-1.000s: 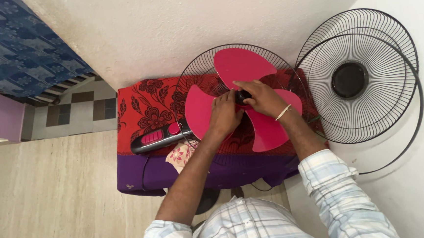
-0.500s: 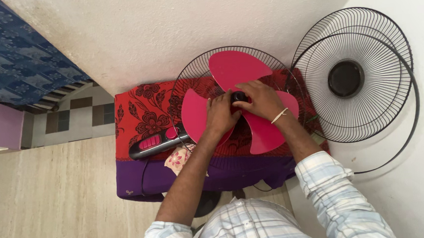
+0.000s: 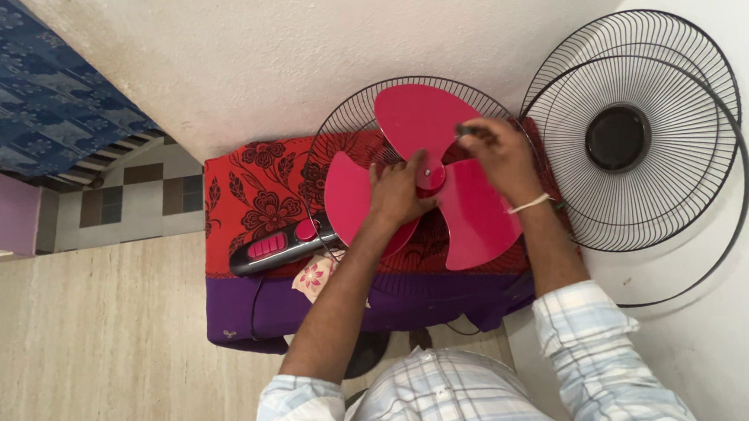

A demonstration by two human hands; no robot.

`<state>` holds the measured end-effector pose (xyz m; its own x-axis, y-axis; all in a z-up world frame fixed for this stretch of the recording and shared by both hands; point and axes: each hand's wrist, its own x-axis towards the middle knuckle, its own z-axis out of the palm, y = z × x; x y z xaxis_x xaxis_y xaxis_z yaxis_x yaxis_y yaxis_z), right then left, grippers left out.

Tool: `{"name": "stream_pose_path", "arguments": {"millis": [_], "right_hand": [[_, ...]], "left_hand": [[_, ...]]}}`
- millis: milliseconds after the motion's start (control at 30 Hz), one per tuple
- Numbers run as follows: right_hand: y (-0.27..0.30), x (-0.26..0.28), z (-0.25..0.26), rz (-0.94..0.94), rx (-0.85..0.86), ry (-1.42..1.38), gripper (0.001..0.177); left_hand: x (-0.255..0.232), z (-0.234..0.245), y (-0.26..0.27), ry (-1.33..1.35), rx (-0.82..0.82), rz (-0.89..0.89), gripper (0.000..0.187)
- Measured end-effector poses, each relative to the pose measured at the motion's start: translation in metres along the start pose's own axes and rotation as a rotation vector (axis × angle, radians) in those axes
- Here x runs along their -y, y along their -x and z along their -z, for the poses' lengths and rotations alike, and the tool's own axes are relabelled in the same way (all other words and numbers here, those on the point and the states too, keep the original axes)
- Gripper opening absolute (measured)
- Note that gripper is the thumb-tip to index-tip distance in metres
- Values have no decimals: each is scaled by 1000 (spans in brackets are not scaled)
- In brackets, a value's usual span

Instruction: The person assembles a standing fan by attaching pink blades to the motor hub, securing them with a cap, wiping the blades with a cloth, and then fitting the front wire cage over the assembly.

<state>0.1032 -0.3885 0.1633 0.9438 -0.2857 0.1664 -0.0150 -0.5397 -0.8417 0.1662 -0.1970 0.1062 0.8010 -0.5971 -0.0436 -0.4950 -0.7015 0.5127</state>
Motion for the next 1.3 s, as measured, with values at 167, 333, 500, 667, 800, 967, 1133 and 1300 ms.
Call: {"name": "stream_pose_path", "arguments": {"millis": [167, 333, 500, 667, 800, 967, 1133, 1300], "right_hand": [[27, -11, 30, -56, -124, -409, 25], [56, -17, 54, -38, -155, -530, 25], [72, -11, 54, -74, -138, -432, 28], [76, -2, 49, -88, -103, -280, 28], [76, 4, 44, 19, -10, -212, 29], [63, 13, 29, 203, 95, 20, 34], [45, 23, 6, 261, 126, 114, 39], [29, 21, -16, 228, 191, 199, 45]], "left_hand": [[3, 4, -16, 77, 68, -2, 92], [6, 5, -24, 119, 70, 6, 92], [9, 5, -25, 122, 87, 28, 95], [10, 6, -19, 156, 36, 23, 94], [13, 10, -23, 190, 34, 0, 96], [14, 12, -25, 166, 90, 14, 93], [11, 7, -21, 164, 54, 50, 98], [11, 6, -16, 143, 72, 41, 95]]}}
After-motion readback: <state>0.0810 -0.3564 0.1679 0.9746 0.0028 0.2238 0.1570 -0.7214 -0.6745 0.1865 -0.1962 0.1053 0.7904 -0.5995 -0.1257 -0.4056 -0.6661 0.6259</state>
